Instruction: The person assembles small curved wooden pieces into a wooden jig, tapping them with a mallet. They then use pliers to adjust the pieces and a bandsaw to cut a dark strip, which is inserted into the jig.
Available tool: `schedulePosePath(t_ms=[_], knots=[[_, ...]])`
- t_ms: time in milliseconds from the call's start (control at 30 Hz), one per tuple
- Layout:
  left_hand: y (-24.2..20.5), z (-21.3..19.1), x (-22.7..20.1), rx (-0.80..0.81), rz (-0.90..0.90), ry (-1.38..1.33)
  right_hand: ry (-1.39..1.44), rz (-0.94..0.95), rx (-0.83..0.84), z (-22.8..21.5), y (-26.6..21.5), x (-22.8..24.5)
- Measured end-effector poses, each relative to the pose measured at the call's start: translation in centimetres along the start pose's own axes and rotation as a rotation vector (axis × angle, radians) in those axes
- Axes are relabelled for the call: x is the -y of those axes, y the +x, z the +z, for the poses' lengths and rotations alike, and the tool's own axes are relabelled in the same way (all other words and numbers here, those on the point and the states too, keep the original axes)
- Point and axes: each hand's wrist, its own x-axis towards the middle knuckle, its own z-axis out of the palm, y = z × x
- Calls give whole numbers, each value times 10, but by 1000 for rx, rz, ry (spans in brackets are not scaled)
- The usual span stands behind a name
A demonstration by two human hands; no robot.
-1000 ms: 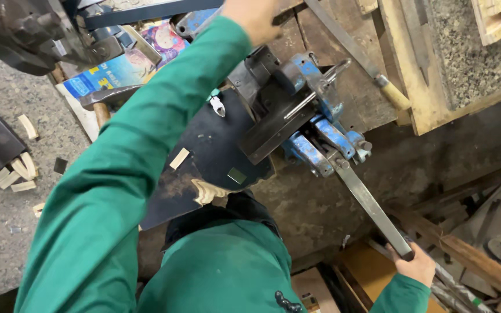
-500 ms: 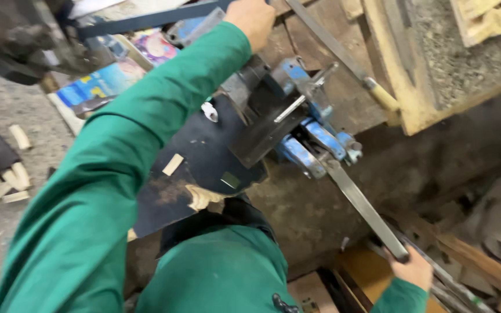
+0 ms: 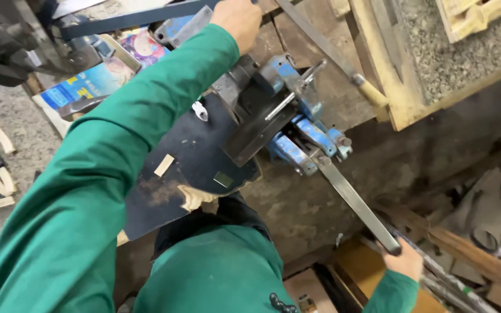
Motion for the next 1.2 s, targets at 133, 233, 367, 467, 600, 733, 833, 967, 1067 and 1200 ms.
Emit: schedulePosePath(t_ms=[133,233,367,467,600,733,833,967,1067,1200], knots=[[-14,-17,-2,-25,17,20,-31,15,98,8,-6,4],[-18,-19,2,85,-65,32,-52,14,36,0,-6,-3],[-13,-22,-6,50,-16,45,-107,21,87,13,-5,10],[-9,-20,1,41,-7,-11,-105,-65,-37,0,3,-4],[-22,-16,3,5,16,37,-10,3,34,7,-5,1],[-17,-17,2,10,-53,54,-79,35,1,10,0,6],[-14,-28,-8,125,-59,40,-118,10,45,10,-5,1],[-23,-31,-6,107,-70,76,-163,-44,-96,-3,1,-5],[-32,-36,-7,80,-58,77,-101,56,110,14,-5,5],[-19,-41,-7,124,-94,61,-52,-8,-2,2,1,3]])
